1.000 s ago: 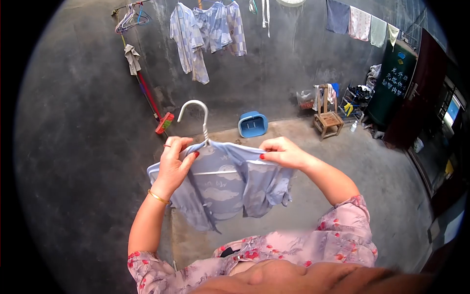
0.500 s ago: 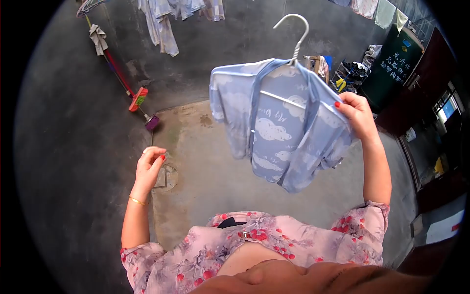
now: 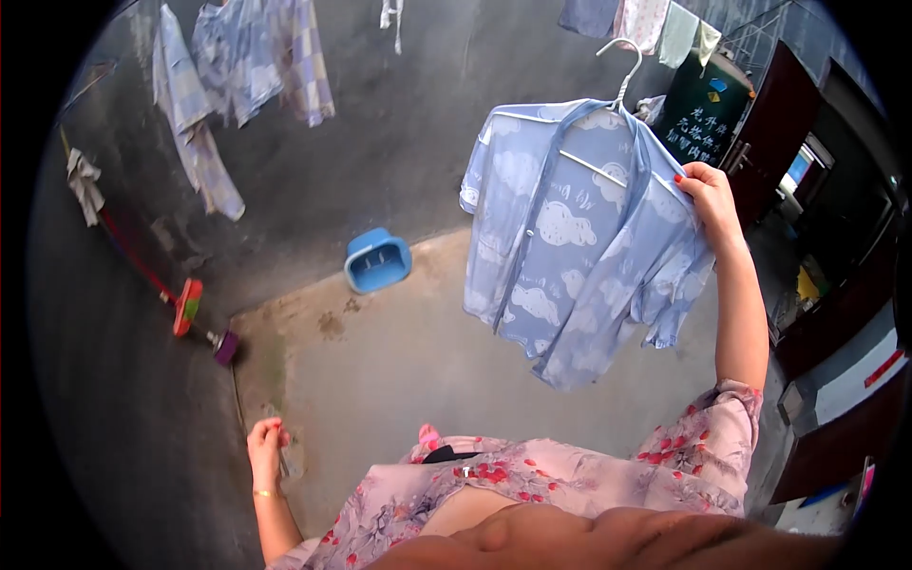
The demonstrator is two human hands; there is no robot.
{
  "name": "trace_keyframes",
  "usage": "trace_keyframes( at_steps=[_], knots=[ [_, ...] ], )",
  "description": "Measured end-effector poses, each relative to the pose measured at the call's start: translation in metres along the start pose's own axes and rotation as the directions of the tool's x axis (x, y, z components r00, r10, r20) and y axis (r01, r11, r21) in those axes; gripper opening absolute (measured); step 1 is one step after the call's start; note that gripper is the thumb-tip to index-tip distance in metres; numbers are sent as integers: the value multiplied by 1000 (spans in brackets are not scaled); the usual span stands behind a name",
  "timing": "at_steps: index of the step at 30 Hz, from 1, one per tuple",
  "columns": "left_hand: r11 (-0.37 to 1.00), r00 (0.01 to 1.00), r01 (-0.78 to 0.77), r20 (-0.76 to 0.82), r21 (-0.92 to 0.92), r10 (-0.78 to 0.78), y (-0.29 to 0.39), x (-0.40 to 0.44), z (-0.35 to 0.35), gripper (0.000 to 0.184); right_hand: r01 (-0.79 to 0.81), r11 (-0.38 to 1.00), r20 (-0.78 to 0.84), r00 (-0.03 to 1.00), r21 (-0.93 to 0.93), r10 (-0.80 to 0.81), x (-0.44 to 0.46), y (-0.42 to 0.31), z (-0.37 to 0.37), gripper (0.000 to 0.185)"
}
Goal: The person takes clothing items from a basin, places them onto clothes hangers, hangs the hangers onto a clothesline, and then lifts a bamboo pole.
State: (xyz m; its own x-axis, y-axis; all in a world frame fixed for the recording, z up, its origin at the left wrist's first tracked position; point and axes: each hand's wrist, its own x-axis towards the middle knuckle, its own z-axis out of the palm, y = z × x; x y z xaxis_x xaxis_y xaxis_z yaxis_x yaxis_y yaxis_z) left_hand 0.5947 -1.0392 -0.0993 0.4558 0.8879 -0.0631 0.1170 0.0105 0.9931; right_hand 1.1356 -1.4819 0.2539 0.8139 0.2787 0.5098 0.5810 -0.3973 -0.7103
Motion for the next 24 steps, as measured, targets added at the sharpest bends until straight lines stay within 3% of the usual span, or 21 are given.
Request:
trace_keyframes(
  at_steps=[5,6,12,13,16,19,20,24],
  knots=[
    [990,998,28,-49,-139,-35,-116,26,-53,12,47,996,-188,980,-73,-60,-59,-18,31,14],
    [992,999,24,-34,-127,-29,-110,68,-19,12,74,993,-226,970,-94,-93,-20,15,32,16],
    [990,996,-7,-86,-143,-5,-190,-8,-65,11,166,958,-278,933,-232,-229,-62,-3,37,23],
    [986,997,-30,-75,-164,17,-204,42,-45,11,190,944,-340,899,-269,-277,-40,8,44,25],
    [976,993,-63,-112,-207,40,-282,-7,-61,11,241,895,-329,868,-375,-372,-50,10,48,25],
    [979,960,-33,-280,-203,-25,-364,-71,-70,13,226,870,-328,861,-438,-389,-61,8,49,24],
    [965,953,-95,-303,-244,17,-380,7,-12,14,251,860,-387,812,-444,-437,-22,19,74,24],
    [793,898,-157,-419,-589,-133,-523,-8,31,11,315,867,-462,748,-386,-477,-31,23,79,23]
  ],
)
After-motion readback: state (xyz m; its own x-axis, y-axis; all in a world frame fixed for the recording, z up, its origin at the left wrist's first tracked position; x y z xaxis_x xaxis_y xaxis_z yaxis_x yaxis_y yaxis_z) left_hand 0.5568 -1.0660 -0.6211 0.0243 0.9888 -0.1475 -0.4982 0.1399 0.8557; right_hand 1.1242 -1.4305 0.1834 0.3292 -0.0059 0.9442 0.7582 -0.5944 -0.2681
